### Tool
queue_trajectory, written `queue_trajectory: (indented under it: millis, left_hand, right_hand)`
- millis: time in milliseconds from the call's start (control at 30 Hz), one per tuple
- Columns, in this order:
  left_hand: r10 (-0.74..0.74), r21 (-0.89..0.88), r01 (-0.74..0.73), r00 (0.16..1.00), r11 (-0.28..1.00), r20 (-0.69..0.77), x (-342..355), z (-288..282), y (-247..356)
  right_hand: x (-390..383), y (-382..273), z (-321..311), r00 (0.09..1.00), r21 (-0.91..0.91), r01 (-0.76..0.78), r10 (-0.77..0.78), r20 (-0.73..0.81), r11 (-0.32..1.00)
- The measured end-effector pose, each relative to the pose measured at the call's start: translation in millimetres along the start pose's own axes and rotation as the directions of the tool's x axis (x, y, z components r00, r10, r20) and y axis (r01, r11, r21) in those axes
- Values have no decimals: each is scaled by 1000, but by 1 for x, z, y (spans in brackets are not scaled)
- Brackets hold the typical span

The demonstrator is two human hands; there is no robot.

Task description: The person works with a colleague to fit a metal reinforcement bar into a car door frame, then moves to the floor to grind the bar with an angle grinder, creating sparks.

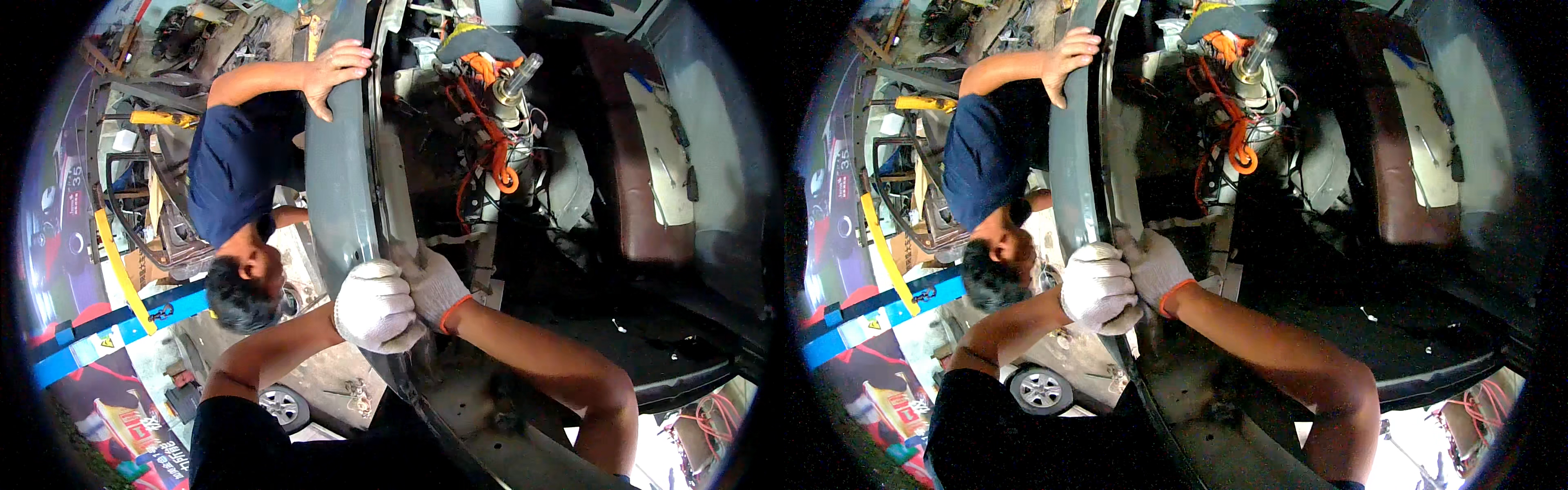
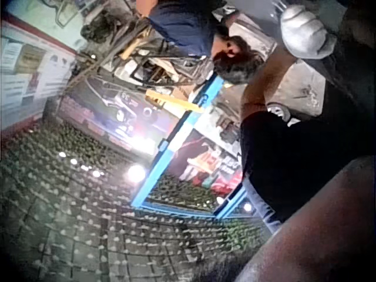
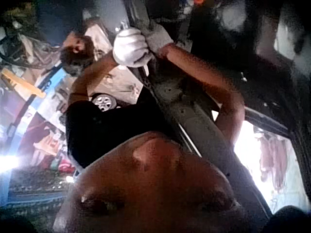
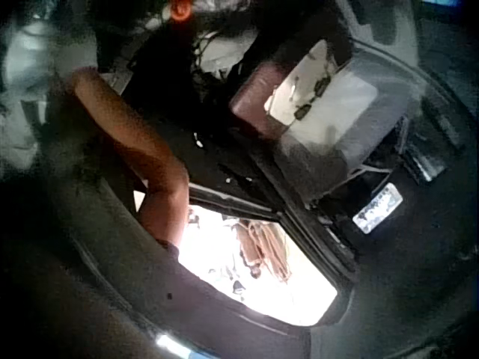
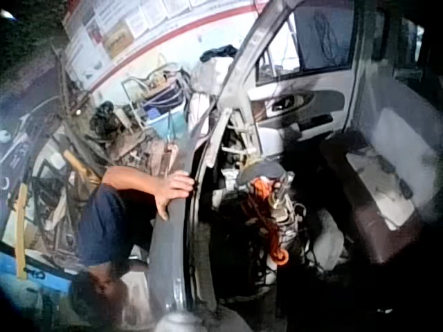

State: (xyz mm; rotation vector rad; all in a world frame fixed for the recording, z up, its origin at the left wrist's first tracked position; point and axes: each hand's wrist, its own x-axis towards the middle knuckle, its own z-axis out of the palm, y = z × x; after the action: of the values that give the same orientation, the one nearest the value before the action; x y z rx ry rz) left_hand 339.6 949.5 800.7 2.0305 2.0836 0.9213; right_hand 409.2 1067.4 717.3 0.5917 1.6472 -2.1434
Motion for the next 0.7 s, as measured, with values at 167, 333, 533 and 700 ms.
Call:
queue_trajectory:
  millis: [167, 333, 533, 700]
  left_hand:
    - [13, 15, -14, 999, 1000, 41, -1, -3, 4]
    - [16, 29, -17, 1000, 999, 14, -2, -1, 3]
    - [27, 29, -26, 999, 999, -28, -6, 3, 2]
    - [28, 32, -28, 999, 999, -20, -3, -1, 4]
  right_hand:
    - [-4, 1, -1, 999, 21, -4, 3, 32, 1000]
    - [-2, -1, 0, 999, 15, 34, -34, -24, 999]
    - [-9, -14, -3, 997, -93, 38, -44, -61, 995]
    - [-14, -28, -4, 997, -160, -45, 34, -66, 986]
